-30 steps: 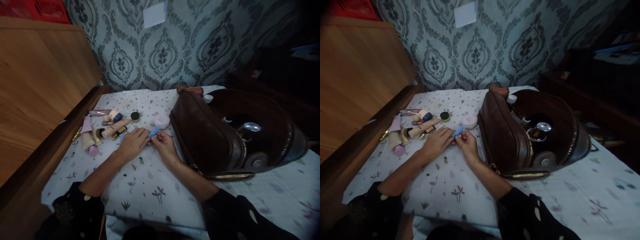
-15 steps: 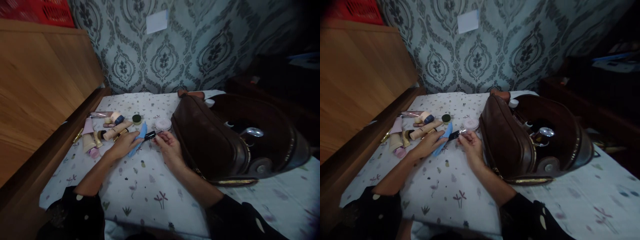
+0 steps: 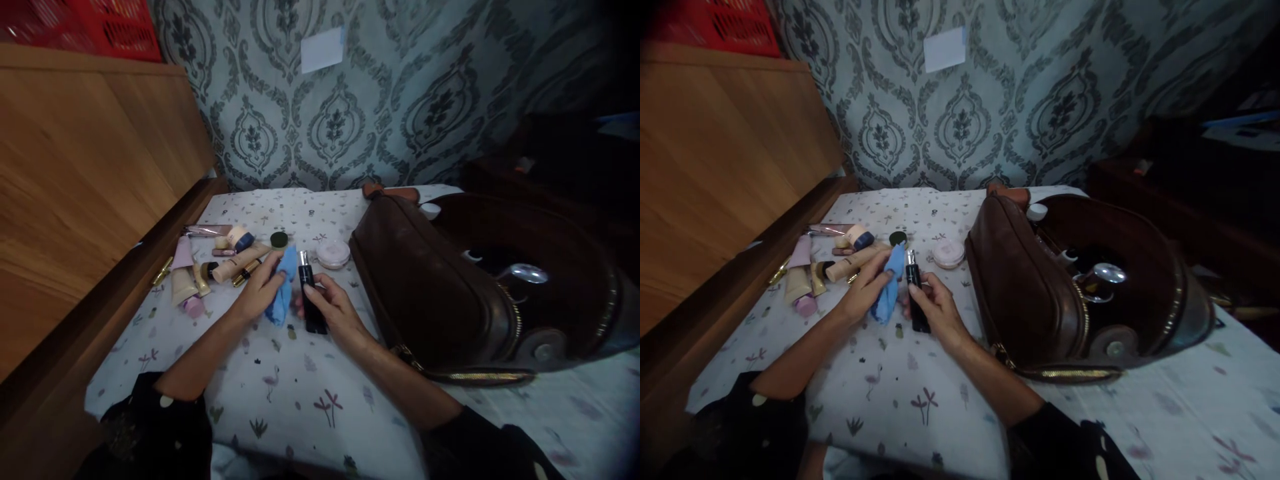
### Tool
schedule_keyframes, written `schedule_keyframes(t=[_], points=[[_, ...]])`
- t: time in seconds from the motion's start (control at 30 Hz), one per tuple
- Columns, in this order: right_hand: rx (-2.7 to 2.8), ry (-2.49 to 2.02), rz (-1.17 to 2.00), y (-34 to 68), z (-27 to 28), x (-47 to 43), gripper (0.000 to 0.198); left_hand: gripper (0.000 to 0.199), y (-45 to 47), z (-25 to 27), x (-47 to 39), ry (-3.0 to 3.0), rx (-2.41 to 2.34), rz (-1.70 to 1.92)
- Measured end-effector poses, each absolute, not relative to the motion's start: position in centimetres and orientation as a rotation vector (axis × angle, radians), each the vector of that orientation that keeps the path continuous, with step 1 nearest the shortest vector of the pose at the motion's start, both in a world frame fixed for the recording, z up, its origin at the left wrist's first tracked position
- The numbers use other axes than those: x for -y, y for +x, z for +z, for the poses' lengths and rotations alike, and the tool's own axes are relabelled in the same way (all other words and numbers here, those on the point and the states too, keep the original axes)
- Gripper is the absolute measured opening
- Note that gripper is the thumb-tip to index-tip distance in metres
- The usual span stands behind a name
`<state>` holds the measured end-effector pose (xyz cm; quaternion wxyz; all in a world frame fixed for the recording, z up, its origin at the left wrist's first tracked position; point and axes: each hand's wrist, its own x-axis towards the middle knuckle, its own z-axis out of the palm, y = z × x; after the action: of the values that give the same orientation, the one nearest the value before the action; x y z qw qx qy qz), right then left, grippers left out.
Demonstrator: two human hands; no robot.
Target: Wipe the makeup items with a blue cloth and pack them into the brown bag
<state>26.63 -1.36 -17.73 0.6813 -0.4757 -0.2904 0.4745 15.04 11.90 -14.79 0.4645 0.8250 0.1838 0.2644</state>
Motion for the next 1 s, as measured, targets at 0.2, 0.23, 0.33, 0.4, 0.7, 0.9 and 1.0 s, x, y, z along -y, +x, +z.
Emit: schedule_keyframes(t=[0.2,0.23,0.33,0.4,0.7,0.9,1.0], points=[[0.773,-1.121,1.074,26.6,-17.8,1.4,0.046,0.048,15.0,-15.0,-12.6,1.682,-0.435,0.587],[0.791,-1.144,1.061,26.7,-17.8,1.4,0.045,0.048,15.0,-14.9,-12.6,1.648,-0.423,0.587],[0.873,-1.230,0.926,26.8,-17.9,1.3,0.037,0.046,15.0,-14.7,-12.7,1.609,-0.401,0.589],[0.921,-1.297,0.741,26.9,-18.0,1.4,0.028,0.045,15.0,-14.6,-12.6,1.605,-0.405,0.592],[0.905,-1.444,0.519,26.9,-18.4,1.5,0.025,0.045,15.0,-15.0,-12.5,1.569,-0.439,0.565],[0.845,-1.383,0.553,27.2,-18.2,1.2,0.025,0.040,15.4,-15.8,-12.5,1.468,-0.549,0.656],[0.816,-1.292,0.677,27.0,-17.9,1.3,0.030,0.032,15.8,-16.2,-11.8,1.458,-0.521,0.562]])
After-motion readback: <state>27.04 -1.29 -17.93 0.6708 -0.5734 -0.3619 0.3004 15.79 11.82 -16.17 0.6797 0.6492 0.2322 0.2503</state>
